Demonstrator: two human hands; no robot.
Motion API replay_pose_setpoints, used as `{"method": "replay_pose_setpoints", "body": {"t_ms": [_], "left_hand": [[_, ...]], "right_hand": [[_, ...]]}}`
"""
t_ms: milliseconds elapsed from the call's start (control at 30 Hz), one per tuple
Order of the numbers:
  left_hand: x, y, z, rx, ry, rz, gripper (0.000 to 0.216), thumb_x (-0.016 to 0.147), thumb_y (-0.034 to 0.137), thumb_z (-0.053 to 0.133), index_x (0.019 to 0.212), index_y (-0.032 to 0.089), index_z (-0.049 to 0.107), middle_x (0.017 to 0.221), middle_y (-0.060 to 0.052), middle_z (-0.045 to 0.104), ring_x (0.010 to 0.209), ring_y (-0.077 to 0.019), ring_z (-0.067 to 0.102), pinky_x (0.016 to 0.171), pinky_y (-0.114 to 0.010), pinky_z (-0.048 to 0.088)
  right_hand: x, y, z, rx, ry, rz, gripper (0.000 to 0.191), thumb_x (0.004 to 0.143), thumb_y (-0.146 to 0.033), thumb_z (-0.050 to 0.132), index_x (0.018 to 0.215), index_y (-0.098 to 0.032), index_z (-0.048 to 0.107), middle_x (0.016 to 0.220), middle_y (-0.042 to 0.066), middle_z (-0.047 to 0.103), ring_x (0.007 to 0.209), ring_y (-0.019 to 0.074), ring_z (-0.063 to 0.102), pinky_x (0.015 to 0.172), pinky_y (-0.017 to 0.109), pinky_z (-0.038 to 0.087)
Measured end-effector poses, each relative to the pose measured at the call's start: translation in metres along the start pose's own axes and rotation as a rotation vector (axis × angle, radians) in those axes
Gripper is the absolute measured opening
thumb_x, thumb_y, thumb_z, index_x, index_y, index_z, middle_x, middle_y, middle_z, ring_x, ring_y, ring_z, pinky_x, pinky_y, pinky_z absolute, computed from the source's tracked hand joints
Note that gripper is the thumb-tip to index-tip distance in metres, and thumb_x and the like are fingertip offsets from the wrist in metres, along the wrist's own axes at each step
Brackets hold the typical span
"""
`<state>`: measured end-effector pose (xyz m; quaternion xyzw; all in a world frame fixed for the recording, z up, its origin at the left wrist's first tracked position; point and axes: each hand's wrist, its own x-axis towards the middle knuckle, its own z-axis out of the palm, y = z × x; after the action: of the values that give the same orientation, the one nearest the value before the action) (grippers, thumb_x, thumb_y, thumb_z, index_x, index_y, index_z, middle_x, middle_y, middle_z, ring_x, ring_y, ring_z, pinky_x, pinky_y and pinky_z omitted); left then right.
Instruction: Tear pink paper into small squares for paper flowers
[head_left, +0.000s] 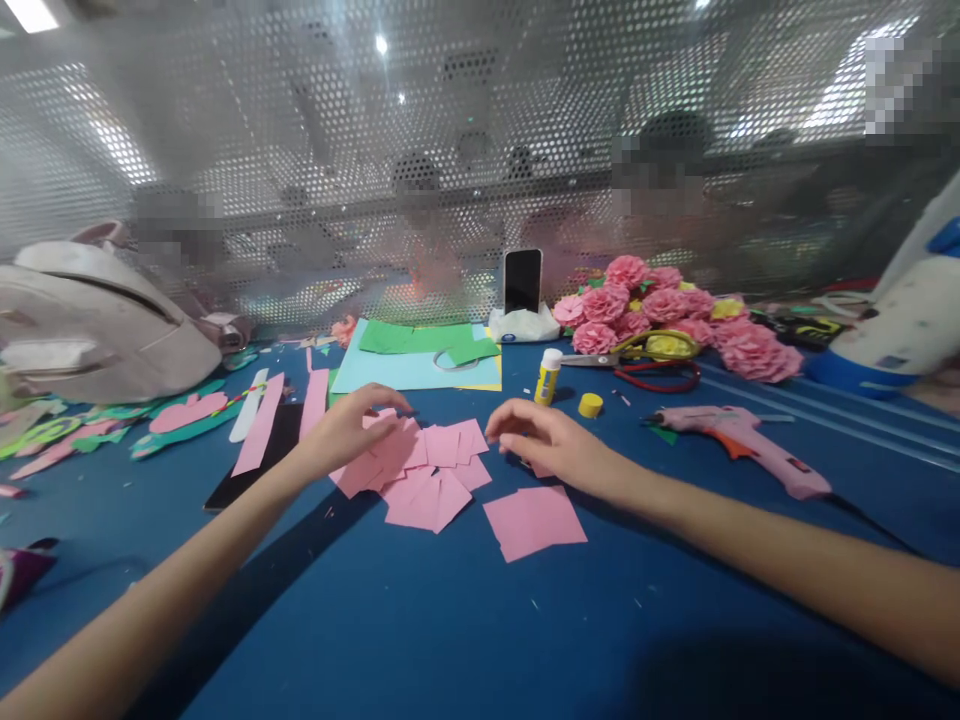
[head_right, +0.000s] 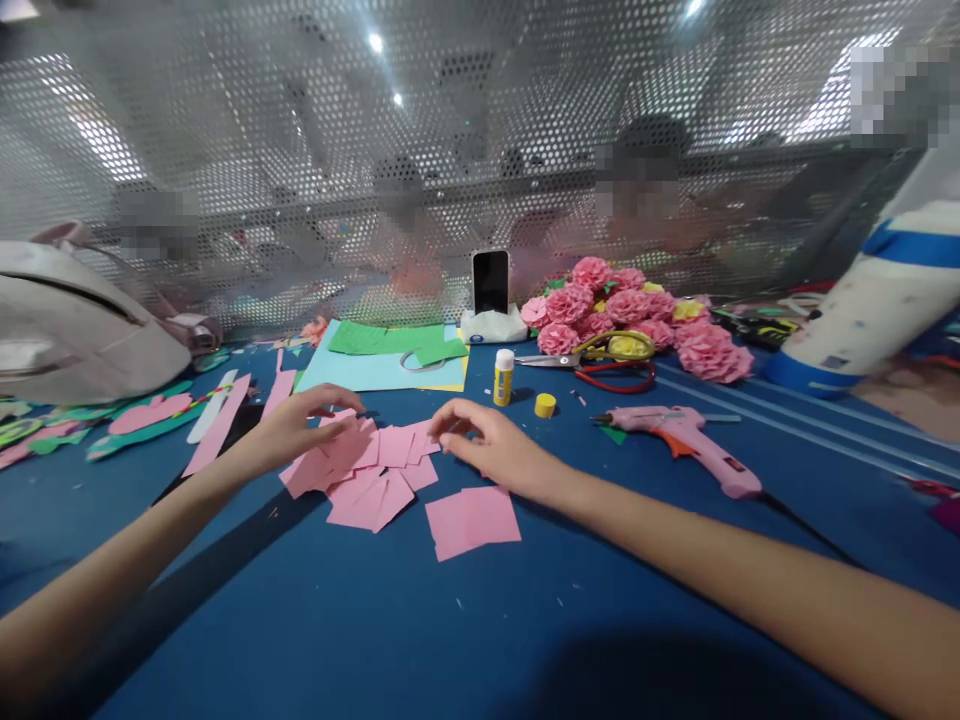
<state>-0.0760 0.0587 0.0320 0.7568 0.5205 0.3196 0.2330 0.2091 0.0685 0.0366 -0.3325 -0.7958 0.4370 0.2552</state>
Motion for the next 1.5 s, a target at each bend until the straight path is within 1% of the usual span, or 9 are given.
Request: {"method": "replay_pose_setpoints", "body": {"t_ms": [100, 200, 400, 500, 767, 1000, 1200, 1400, 1500], "left_hand": [[-0.005, 0.020, 0.004, 0.041, -0.012, 0.090, 0.019, 0.083, 0.018, 0.054, 0.096, 0.023, 0.068, 0.113, -0.008, 0.063, 0.108, -0.0228, 0.056, 0.091, -0.038, 0.044], [-0.012, 0.042, 0.012, 0.010, -0.052, 0.191, 0.018, 0.086, 0.020, 0.053, 0.095, 0.022, 0.068, 0.110, -0.008, 0.066, 0.107, -0.0224, 0.058, 0.093, -0.038, 0.043], [-0.022, 0.061, 0.021, -0.048, -0.088, 0.252, 0.016, 0.087, 0.021, 0.053, 0.092, 0.021, 0.068, 0.108, -0.007, 0.067, 0.100, -0.0213, 0.061, 0.089, -0.036, 0.045], [-0.021, 0.060, 0.017, -0.096, -0.009, 0.241, 0.018, 0.085, 0.017, 0.053, 0.090, 0.020, 0.069, 0.103, -0.007, 0.068, 0.099, -0.0204, 0.061, 0.089, -0.034, 0.045], [-0.023, 0.047, 0.003, -0.625, 0.177, -0.050, 0.013, 0.084, 0.023, 0.058, 0.090, 0.016, 0.067, 0.092, -0.006, 0.069, 0.081, -0.0140, 0.063, 0.071, -0.024, 0.047], [-0.036, 0.031, 0.007, -0.659, 0.169, -0.127, 0.012, 0.083, 0.023, 0.060, 0.089, 0.015, 0.067, 0.087, -0.006, 0.068, 0.078, -0.0134, 0.062, 0.071, -0.024, 0.047], [-0.042, 0.024, 0.002, -0.682, 0.162, -0.142, 0.013, 0.083, 0.023, 0.062, 0.094, 0.017, 0.065, 0.090, -0.004, 0.068, 0.078, -0.0125, 0.060, 0.072, -0.023, 0.046], [-0.043, 0.030, 0.014, -0.670, 0.092, -0.131, 0.014, 0.085, 0.028, 0.061, 0.094, 0.016, 0.063, 0.087, -0.004, 0.065, 0.074, -0.0124, 0.057, 0.071, -0.024, 0.044], [-0.050, 0.042, 0.037, -0.669, 0.010, -0.090, 0.017, 0.090, 0.030, 0.055, 0.096, 0.016, 0.060, 0.083, -0.003, 0.064, 0.072, -0.0133, 0.057, 0.069, -0.025, 0.044]], "right_hand": [[-0.007, -0.024, -0.021, -0.374, -0.384, -0.096, 0.014, 0.084, -0.023, 0.057, 0.097, -0.021, 0.060, 0.098, 0.003, 0.062, 0.084, 0.0168, 0.056, 0.068, 0.026, 0.040], [-0.017, -0.034, -0.031, -0.719, -0.465, -0.064, 0.030, 0.071, -0.022, 0.068, 0.100, -0.022, 0.060, 0.100, 0.005, 0.061, 0.090, 0.0227, 0.055, 0.066, 0.028, 0.036], [-0.025, -0.021, -0.029, -0.762, -0.441, 0.114, 0.023, 0.070, -0.023, 0.062, 0.093, -0.022, 0.057, 0.081, 0.001, 0.059, 0.069, 0.0180, 0.052, 0.054, 0.025, 0.029], [-0.026, -0.018, -0.030, -0.720, -0.407, 0.109, 0.029, 0.069, -0.025, 0.061, 0.098, -0.022, 0.055, 0.090, 0.003, 0.059, 0.075, 0.0197, 0.053, 0.057, 0.026, 0.031], [-0.021, -0.023, -0.031, -0.711, -0.502, 0.133, 0.022, 0.068, -0.026, 0.061, 0.086, -0.021, 0.049, 0.090, 0.002, 0.056, 0.077, 0.0186, 0.052, 0.058, 0.026, 0.031], [-0.022, -0.028, -0.026, -0.758, -0.483, 0.135, 0.017, 0.071, -0.024, 0.060, 0.085, -0.021, 0.050, 0.079, 0.000, 0.057, 0.068, 0.0165, 0.050, 0.052, 0.025, 0.027], [-0.032, -0.026, -0.039, -0.728, -0.419, 0.079, 0.008, 0.082, -0.025, 0.054, 0.087, -0.021, 0.058, 0.083, 0.002, 0.063, 0.074, 0.0175, 0.056, 0.057, 0.025, 0.033], [-0.038, -0.043, -0.036, -0.480, -0.425, 0.056, 0.014, 0.085, -0.027, 0.056, 0.096, -0.019, 0.061, 0.087, 0.002, 0.067, 0.075, 0.0166, 0.061, 0.062, 0.024, 0.041], [-0.046, -0.054, -0.022, -0.761, -0.270, -0.055, 0.010, 0.085, -0.017, 0.053, 0.086, -0.020, 0.063, 0.078, 0.001, 0.067, 0.070, 0.0172, 0.061, 0.059, 0.025, 0.036]]}}
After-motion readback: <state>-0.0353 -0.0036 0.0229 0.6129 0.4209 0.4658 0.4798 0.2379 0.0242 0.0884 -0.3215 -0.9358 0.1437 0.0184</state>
